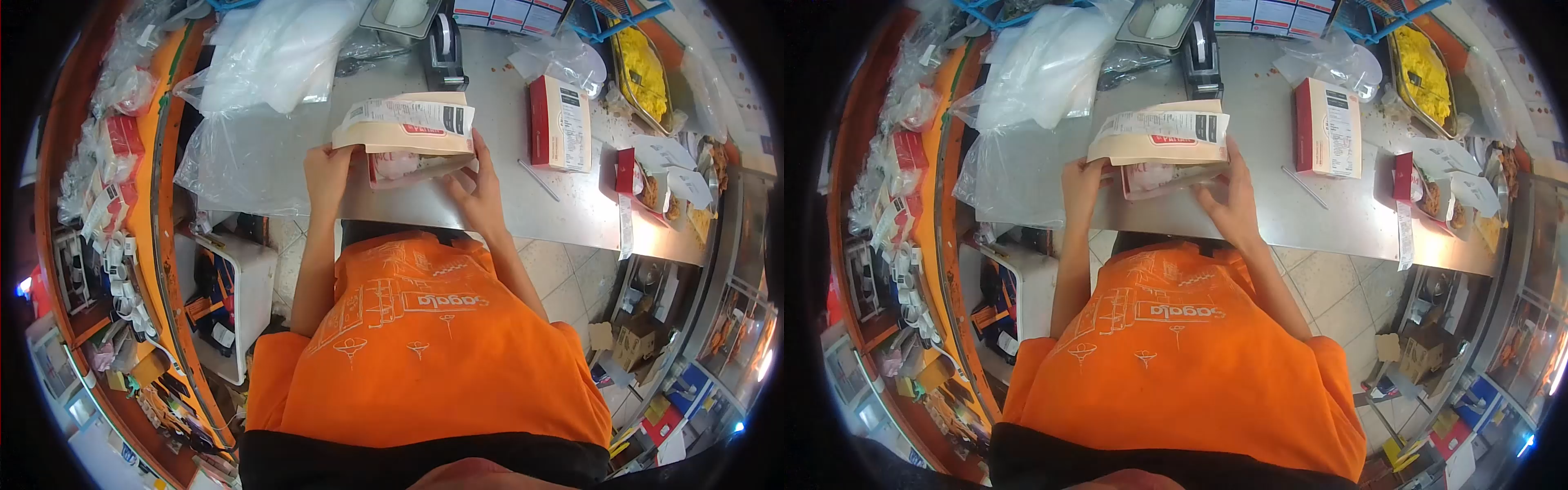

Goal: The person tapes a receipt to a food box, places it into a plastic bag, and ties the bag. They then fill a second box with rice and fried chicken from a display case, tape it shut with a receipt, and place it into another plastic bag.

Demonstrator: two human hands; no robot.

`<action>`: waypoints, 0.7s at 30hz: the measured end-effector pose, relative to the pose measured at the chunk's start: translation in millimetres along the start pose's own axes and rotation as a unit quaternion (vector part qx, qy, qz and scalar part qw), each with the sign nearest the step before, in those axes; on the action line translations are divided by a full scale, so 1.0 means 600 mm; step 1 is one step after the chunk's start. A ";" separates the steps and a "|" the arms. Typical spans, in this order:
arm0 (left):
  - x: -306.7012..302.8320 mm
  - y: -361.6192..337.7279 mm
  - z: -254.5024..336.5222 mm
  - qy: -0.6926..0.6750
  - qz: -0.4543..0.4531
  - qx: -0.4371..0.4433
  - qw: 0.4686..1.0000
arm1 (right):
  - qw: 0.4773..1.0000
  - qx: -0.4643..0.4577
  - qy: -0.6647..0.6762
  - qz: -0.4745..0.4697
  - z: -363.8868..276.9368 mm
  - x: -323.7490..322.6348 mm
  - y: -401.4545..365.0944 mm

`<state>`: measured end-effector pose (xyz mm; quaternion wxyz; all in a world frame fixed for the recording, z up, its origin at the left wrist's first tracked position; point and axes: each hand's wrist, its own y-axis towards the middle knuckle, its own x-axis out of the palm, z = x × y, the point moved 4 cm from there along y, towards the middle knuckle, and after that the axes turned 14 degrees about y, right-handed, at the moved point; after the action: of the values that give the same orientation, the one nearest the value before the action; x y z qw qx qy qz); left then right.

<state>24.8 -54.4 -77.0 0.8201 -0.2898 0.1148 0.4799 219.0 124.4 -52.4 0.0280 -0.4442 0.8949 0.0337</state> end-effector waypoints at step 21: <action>-0.002 -0.075 0.059 -0.179 0.004 0.075 0.981 | 0.999 0.031 0.024 0.017 -0.006 0.009 -0.004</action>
<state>59.4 -51.0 -31.7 0.8450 -0.1363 0.0026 0.5172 217.6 118.3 -49.5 0.0198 -0.4288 0.9032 -0.0043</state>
